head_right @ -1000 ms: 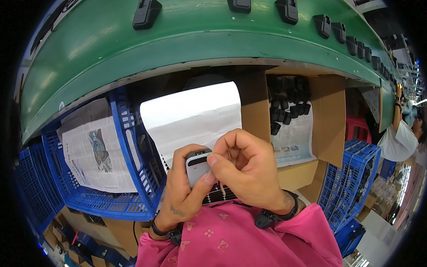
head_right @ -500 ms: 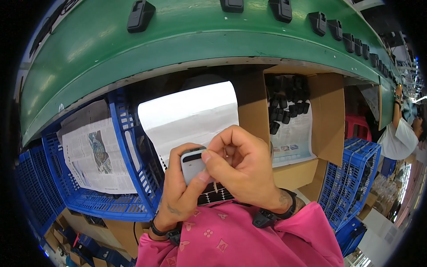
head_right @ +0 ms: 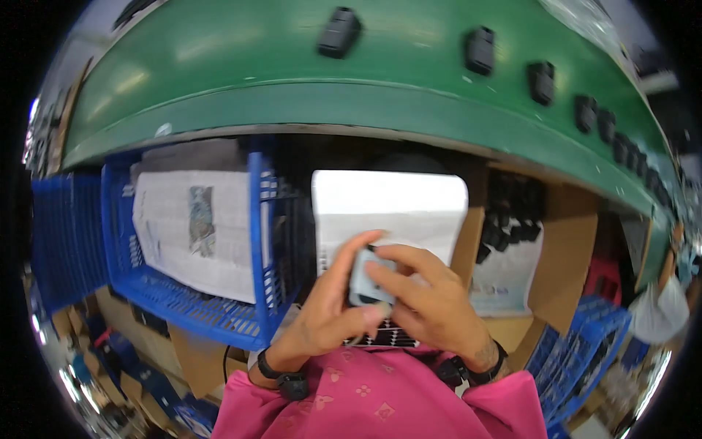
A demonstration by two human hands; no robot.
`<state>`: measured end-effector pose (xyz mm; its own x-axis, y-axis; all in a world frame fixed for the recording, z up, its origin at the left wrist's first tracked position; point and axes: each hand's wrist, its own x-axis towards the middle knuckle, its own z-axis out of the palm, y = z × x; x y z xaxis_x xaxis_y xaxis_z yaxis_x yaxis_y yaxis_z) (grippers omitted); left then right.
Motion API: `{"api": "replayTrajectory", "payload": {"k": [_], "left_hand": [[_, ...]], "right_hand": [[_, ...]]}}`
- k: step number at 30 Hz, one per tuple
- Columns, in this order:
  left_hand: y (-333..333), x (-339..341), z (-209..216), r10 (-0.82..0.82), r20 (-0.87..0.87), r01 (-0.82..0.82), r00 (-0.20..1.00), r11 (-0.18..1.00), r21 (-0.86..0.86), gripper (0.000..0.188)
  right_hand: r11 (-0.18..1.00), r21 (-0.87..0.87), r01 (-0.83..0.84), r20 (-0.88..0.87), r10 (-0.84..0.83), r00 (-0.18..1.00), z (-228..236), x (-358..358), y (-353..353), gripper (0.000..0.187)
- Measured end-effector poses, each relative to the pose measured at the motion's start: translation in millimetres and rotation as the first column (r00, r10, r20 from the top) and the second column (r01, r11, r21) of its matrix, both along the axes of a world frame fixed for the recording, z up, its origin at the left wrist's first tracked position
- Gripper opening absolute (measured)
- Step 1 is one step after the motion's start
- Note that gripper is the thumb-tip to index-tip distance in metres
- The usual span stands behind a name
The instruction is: The person picks up a device from a cardboard box, peels a sticker from a sheet, and applies it to the device. After pressing the sticker down, the person places the device into a blue crate and repeats the process.
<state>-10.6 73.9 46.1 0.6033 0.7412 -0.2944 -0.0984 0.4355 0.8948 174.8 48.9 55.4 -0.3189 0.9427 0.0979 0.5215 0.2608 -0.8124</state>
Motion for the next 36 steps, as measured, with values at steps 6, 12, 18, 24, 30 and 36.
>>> {"api": "replayTrajectory", "payload": {"k": [6, 12, 18, 24, 30, 36], "left_hand": [[0.3, -17.3, 13.5, 0.119, 0.157, -0.118, 0.98, 0.993, -0.017, 0.084], [38.1, -67.6, 6.7, 0.564, -0.401, -0.485, 0.722, 0.826, 0.288, 0.048], [125.2, -197.0, -131.7, 0.73, -0.608, -0.17, 0.311, 0.672, 0.721, 0.038], [156.3, -187.8, -198.7, 0.834, -0.532, -0.004, 0.143, 0.538, 0.843, 0.026], [164.5, -178.0, -205.0, 0.914, -0.348, -0.102, 0.21, 0.374, 0.922, 0.017], [158.5, -199.5, -184.1, 0.819, -0.563, -0.142, 0.112, 0.573, 0.807, 0.016]], "right_hand": [[0.986, -0.118, 0.118, -0.257, -0.145, 0.955, -2.0, -14.4, 0.8, 0.025], [0.974, -0.216, 0.071, -0.359, -0.147, 0.922, 1.6, -47.6, 20.1, 0.026], [0.939, -0.317, 0.132, -0.345, -0.244, 0.906, -12.2, -22.7, 10.7, 0.021], [0.901, -0.399, 0.172, -0.304, -0.307, 0.902, -19.5, -20.9, 2.1, 0.016], [0.885, -0.425, 0.191, -0.29, -0.333, 0.897, -20.0, -19.6, -3.2, 0.015], [0.882, -0.368, 0.293, -0.272, -0.404, 0.873, -24.7, -4.7, -12.6, 0.011]]}}
